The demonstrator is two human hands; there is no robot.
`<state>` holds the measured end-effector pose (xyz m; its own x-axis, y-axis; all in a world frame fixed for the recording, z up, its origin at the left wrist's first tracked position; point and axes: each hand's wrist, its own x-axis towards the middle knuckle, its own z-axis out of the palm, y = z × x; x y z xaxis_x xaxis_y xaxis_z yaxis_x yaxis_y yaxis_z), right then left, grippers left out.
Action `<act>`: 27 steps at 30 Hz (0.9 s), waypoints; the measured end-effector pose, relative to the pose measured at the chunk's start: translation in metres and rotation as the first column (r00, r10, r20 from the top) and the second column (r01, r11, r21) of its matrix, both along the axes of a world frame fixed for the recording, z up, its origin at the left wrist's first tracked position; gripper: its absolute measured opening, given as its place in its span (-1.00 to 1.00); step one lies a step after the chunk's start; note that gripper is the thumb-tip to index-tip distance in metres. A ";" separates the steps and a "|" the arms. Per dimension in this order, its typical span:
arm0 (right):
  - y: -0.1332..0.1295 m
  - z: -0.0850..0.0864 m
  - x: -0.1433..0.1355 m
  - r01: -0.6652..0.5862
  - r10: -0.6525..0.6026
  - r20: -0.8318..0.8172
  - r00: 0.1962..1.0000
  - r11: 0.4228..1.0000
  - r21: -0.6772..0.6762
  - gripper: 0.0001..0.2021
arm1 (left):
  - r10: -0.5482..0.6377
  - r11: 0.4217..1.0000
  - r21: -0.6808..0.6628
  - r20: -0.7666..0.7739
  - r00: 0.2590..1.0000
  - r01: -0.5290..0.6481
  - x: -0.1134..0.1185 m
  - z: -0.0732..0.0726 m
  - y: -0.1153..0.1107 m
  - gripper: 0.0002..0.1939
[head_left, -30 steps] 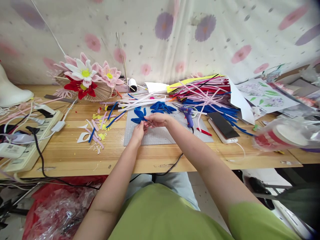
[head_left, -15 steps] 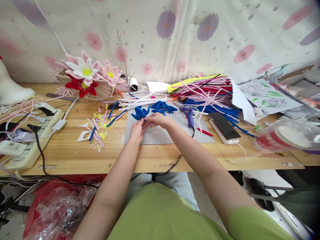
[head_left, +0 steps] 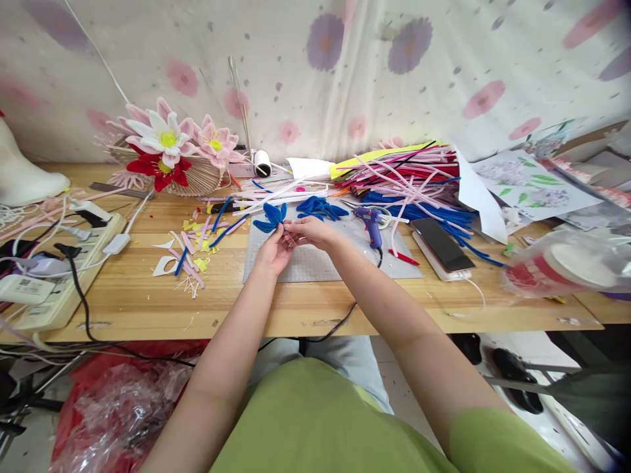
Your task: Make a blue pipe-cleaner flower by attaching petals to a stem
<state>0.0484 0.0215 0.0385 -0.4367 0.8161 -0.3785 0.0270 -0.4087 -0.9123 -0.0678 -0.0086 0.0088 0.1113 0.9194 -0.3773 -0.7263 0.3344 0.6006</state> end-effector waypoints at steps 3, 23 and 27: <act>-0.001 -0.002 0.000 -0.011 0.011 -0.021 1.000 1.000 0.014 -0.83 | 0.021 1.000 -0.018 -0.044 0.999 -0.022 0.000 0.000 0.001 -0.89; 0.002 -0.017 0.024 0.005 0.017 -0.083 0.996 0.966 0.260 -0.77 | 0.388 0.859 0.509 -0.565 0.729 -0.063 -0.032 0.054 0.020 -0.77; 0.000 -0.008 0.023 0.035 0.022 -0.260 0.965 0.976 0.214 -0.75 | 0.474 0.793 0.556 -0.820 0.321 0.250 -0.047 0.074 0.023 -0.87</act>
